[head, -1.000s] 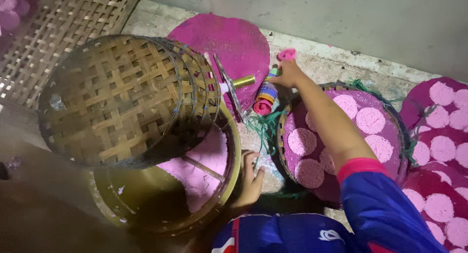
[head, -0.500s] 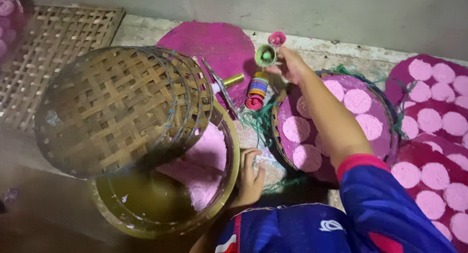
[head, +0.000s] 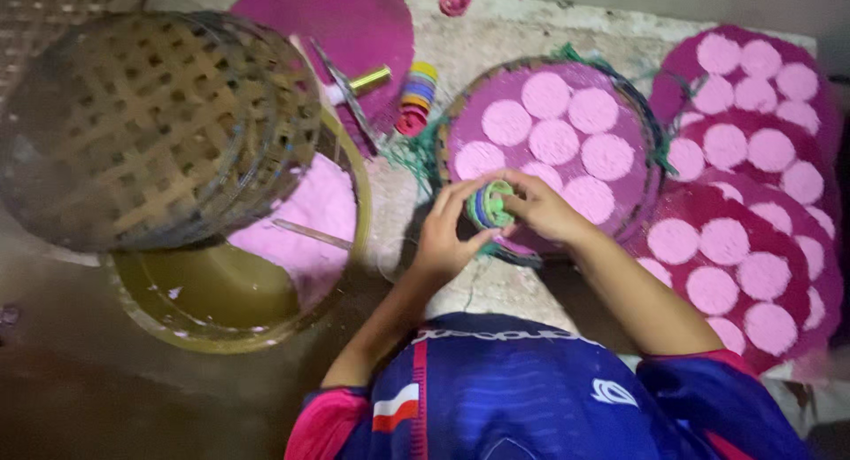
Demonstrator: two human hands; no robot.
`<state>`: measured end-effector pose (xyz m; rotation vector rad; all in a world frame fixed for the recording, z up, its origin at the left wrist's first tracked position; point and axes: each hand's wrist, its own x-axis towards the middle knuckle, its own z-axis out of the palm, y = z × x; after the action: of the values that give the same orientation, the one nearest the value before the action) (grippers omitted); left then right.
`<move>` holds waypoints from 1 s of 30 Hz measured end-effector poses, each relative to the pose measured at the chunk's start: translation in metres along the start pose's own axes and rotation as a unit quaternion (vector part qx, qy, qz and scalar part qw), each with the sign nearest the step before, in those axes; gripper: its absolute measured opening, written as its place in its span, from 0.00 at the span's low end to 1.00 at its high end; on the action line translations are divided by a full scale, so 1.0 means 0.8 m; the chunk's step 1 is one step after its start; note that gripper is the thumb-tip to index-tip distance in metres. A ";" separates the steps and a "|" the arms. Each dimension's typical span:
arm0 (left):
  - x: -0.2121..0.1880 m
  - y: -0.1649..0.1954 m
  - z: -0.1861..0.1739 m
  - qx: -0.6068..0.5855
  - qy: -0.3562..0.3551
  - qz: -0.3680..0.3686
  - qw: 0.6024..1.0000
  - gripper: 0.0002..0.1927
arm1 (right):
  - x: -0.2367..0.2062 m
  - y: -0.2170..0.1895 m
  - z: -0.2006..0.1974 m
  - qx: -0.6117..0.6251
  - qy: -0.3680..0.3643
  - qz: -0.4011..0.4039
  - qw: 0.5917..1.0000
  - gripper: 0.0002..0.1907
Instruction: The person presses pink dough through a wooden hand press to deposit round dough discs onto magenta mold boards, arranges the discs, covers boards with woven bamboo lids, ties them with green string, and moves a covered board onto a steamer pot. They refill the press with dough from a large bowl between batches.
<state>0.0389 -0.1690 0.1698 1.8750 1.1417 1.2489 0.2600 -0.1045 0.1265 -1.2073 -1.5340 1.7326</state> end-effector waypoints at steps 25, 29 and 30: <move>0.130 -0.194 0.055 -0.004 0.145 -0.082 0.986 0.34 | -0.115 0.010 -0.055 -0.382 0.181 -0.141 0.895 0.09; 0.129 -0.208 0.053 0.101 0.115 -0.053 0.987 0.38 | -0.118 0.007 -0.054 -0.364 0.185 -0.133 0.903 0.08; 0.127 -0.210 0.053 0.094 0.116 -0.051 0.987 0.39 | -0.118 0.006 -0.054 -0.369 0.188 -0.129 0.901 0.08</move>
<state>0.0430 -0.0040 0.0548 1.8116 1.5064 1.3683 0.3421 -0.1644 0.1492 -1.4785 -2.0447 0.6776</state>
